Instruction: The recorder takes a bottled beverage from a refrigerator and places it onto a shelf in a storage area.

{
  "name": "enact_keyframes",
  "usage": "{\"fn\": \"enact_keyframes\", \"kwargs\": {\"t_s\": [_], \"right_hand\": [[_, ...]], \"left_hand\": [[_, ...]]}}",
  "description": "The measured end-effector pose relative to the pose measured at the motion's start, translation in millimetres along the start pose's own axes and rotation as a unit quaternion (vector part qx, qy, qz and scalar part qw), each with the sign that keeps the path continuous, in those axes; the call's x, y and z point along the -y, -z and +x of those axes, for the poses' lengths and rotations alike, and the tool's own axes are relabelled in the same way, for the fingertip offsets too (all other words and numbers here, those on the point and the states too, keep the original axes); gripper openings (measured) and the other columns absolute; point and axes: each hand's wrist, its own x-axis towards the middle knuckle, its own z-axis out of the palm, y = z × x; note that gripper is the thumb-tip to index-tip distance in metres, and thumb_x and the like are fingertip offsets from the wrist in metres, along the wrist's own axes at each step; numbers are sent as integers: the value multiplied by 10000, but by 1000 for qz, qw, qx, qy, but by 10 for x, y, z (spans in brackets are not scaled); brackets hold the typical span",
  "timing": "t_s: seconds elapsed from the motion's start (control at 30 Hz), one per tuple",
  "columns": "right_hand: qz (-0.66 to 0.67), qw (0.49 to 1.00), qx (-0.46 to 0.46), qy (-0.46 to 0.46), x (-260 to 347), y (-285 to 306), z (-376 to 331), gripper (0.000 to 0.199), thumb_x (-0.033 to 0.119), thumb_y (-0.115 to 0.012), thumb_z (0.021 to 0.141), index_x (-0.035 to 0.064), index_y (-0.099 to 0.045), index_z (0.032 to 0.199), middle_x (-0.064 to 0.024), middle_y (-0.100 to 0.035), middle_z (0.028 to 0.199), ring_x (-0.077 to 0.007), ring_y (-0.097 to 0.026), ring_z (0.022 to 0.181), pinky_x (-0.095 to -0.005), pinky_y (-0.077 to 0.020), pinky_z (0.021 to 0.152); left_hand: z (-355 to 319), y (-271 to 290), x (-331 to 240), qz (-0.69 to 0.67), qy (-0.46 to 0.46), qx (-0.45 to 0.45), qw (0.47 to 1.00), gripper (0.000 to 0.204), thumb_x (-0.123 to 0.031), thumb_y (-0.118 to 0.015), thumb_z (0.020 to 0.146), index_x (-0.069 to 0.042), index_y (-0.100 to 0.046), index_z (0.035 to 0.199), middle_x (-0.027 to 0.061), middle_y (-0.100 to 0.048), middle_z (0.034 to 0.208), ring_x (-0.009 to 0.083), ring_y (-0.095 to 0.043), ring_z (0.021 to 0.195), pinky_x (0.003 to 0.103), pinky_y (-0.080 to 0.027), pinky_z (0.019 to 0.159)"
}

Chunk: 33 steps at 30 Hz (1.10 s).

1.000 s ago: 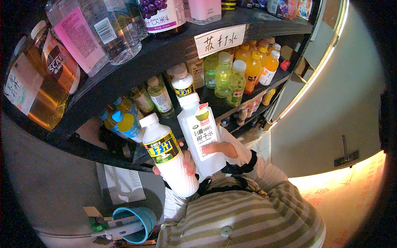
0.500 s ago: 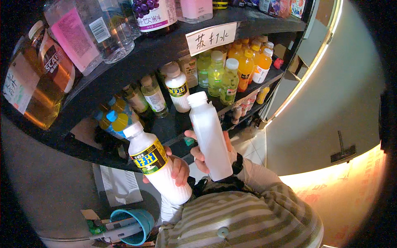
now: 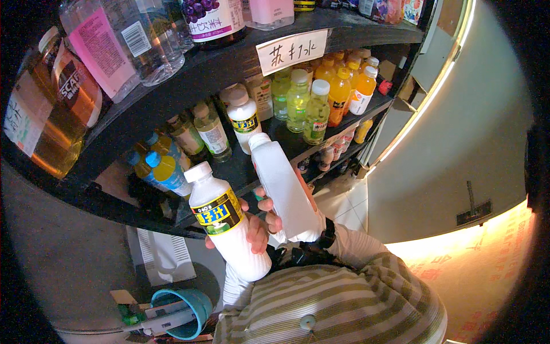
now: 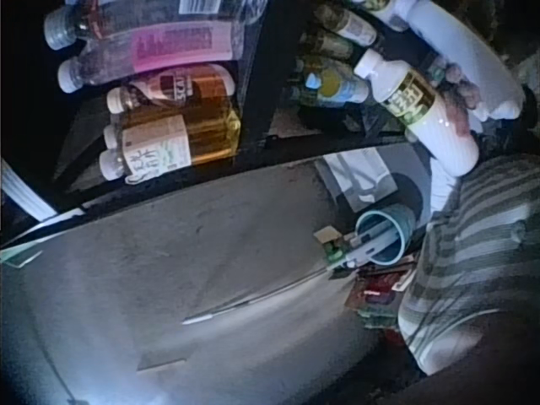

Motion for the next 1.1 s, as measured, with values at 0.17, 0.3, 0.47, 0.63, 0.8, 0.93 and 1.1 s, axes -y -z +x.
{"fn": "enact_keyframes", "kwargs": {"t_s": [0.17, 0.3, 0.47, 0.63, 0.8, 0.93, 1.1], "right_hand": [[6, 999, -52, 16, 47, 141, -49, 737, 613, -364, 826, -16, -416, 1205, -191, -586, 1022, -391, -607, 800, -504, -512, 677], [13, 998, -63, 2, 69, 215, -54, 735, 610, -368, 826, -17, -419, 1207, -212, -571, 1057, -406, -604, 809, -523, -512, 679], [-50, 997, -55, -2, -33, -41, -30, 718, 593, -405, 823, 3, -372, 1231, -223, -539, 1045, -403, -567, 806, -481, -474, 696], [-154, 982, -105, -17, 30, -171, -63, 624, 490, -499, 826, 24, -395, 1228, -227, -549, 1048, -400, -583, 869, -476, -490, 737], [-585, 770, -219, 130, -20, -484, -42, 522, 313, -623, 787, -19, -440, 1146, -138, -575, 971, -224, -556, 896, -356, -454, 787], [-689, 674, -234, 127, -6, -678, -15, 545, 239, -680, 738, -16, -429, 1150, -94, -576, 970, -156, -539, 890, -292, -449, 766], [-732, 602, -240, 212, 108, -523, -32, 559, 280, -692, 726, -22, -436, 1121, -127, -578, 961, -191, -555, 880, -306, -447, 761]], "left_hand": [[-23, 60, -6, -4, 13, -6, 1000, 950, -452, -731, 607, -91, -195, 1303, 192, -482, 872, 353, -525, 687, 450, -435, 585], [-139, 98, 12, -5, -10, -48, 999, 967, -464, -732, 598, -77, -194, 1303, 189, -475, 898, 342, -520, 708, 452, -434, 594], [-138, 94, 23, -18, -33, -42, 998, 982, -488, -705, 626, -87, -157, 1336, 186, -466, 924, 333, -513, 718, 452, -432, 616], [-171, 75, -30, 23, -18, -78, 997, 968, -513, -699, 632, -102, -166, 1326, 156, -475, 896, 287, -512, 676, 412, -436, 597], [-202, 75, 2, 15, -59, -70, 996, 983, -542, -677, 627, -111, -179, 1356, 135, -466, 872, 257, -505, 670, 364, -414, 560], [-260, 146, -21, 45, -85, -83, 992, 972, -565, -671, 622, -106, -208, 1344, 96, -484, 819, 206, -491, 570, 344, -400, 499], [-215, 121, -36, 72, -61, -103, 990, 939, -558, -703, 606, -113, -256, 1302, 62, -526, 823, 171, -511, 567, 320, -411, 494]]}}
